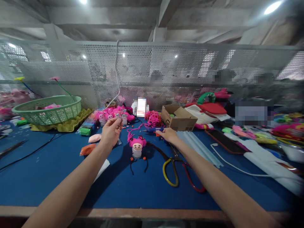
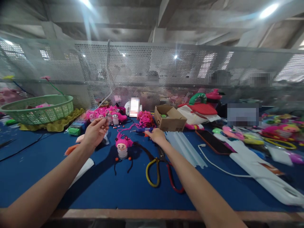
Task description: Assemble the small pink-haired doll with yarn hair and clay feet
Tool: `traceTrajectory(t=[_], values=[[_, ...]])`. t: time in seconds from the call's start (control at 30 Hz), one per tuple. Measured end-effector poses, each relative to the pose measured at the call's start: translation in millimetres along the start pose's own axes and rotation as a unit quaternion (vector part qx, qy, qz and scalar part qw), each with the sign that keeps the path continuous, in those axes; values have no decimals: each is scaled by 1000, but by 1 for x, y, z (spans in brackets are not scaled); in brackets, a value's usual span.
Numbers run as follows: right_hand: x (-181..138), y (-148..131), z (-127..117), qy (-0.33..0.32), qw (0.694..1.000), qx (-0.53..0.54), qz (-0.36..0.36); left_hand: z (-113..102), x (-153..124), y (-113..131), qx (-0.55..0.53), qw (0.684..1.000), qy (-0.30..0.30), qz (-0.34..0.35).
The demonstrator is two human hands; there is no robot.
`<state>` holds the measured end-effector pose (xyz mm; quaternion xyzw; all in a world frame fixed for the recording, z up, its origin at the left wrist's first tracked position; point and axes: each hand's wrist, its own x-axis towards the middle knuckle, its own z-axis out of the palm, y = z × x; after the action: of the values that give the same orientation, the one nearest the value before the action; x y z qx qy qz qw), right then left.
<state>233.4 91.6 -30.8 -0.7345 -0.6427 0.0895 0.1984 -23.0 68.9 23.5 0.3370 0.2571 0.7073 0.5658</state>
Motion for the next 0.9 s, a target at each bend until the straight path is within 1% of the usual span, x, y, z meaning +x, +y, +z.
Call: traceTrajectory(t=[0.13, 0.23, 0.3, 0.33, 0.37, 0.4, 0.43, 0.47, 0.5, 0.53, 0.6, 0.67, 0.8, 0.9], values=[[-3, 1, 4, -3, 999, -34, -9, 1, -2, 0, 23, 999, -24, 5], [-10, -7, -9, 27, 999, -36, -18, 4, -5, 1, 52, 996, -64, 16], [-19, -20, -25, 57, 998, -4, -40, 7, -11, 2, 82, 992, -95, 13], [-25, -28, -35, 67, 991, 85, -79, 10, -15, 4, 101, 989, -112, 9], [-33, -38, -45, 38, 972, 201, -116, 13, -20, 5, 122, 984, -130, 4], [-41, -48, -55, -13, 938, 319, -134, 16, -25, 7, 144, 978, -150, -2], [-50, -58, -63, -71, 897, 412, -144, 19, -30, 9, 167, 971, -170, -6], [-59, -67, -70, -126, 859, 473, -149, 22, -35, 11, 189, 963, -191, -12], [-67, -74, -75, -174, 832, 505, -149, 24, -39, 12, 209, 955, -211, -18], [-75, -79, -78, -216, 814, 519, -149, 27, -43, 13, 225, 946, -231, -24], [-86, -84, -81, -271, 791, 532, -134, 29, -49, 15, 249, 931, -265, -42], [-92, -83, -81, -289, 784, 538, -111, 30, -51, 15, 260, 921, -285, -58], [-95, -70, -75, -278, 782, 552, -84, 29, -51, 15, 274, 914, -291, -71], [-97, -62, -70, -265, 760, 585, -101, 28, -51, 15, 276, 908, -302, -89]])
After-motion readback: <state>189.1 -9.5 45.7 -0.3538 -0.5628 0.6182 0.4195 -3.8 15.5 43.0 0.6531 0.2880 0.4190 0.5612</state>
